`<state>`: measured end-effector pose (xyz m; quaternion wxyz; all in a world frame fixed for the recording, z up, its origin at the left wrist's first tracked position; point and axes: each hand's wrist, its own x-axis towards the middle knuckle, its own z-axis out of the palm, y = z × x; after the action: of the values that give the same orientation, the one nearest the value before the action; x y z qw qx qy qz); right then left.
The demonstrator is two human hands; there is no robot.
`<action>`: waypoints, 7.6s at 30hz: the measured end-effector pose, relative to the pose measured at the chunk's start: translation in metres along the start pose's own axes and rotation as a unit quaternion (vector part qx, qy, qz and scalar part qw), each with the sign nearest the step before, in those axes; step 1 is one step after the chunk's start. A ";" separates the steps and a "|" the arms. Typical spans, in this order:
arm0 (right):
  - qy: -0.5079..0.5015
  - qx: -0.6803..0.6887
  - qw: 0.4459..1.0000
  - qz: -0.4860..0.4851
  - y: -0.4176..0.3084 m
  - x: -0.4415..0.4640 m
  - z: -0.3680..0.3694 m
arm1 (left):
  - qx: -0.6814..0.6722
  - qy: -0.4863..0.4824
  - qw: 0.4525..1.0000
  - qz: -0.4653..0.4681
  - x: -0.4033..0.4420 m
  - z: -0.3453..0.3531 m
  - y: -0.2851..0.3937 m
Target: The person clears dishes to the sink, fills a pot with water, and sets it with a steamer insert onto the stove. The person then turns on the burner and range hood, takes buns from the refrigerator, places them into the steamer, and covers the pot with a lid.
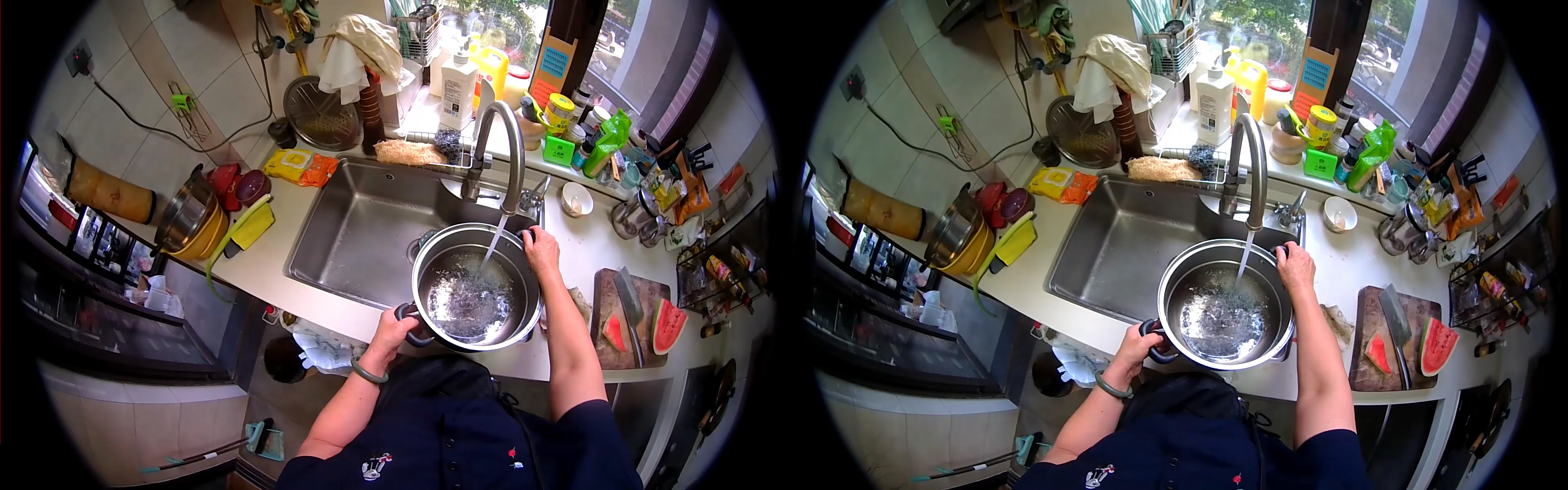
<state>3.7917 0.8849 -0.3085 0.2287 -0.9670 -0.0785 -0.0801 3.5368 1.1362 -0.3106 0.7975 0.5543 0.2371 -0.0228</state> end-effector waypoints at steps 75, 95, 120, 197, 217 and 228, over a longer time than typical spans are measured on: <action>0.072 0.036 0.997 -0.016 0.010 -0.013 -0.003 | 0.015 -0.007 1.000 0.010 0.002 -0.006 -0.002; 0.057 0.028 0.998 -0.004 0.011 -0.013 -0.003 | 0.022 -0.005 1.000 0.000 0.005 -0.005 0.000; 0.062 0.041 0.997 -0.010 0.007 -0.013 -0.004 | 0.016 -0.011 1.000 0.009 0.004 -0.004 0.003; -0.057 0.019 0.987 -0.147 -0.003 -0.011 -0.021 | 0.063 0.121 0.991 0.015 0.027 -0.006 0.018; -0.173 -0.025 0.962 -0.209 -0.037 0.100 0.030 | 0.043 0.142 0.989 0.025 0.022 -0.004 0.014; -0.109 -0.061 0.962 -0.244 -0.015 0.139 0.091 | 0.036 0.148 0.988 0.034 0.018 -0.002 0.014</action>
<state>3.9355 0.9553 -0.3561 0.1333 -0.9333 -0.3318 -0.0323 3.5560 1.1473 -0.3058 0.7335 0.5879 0.3322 0.0777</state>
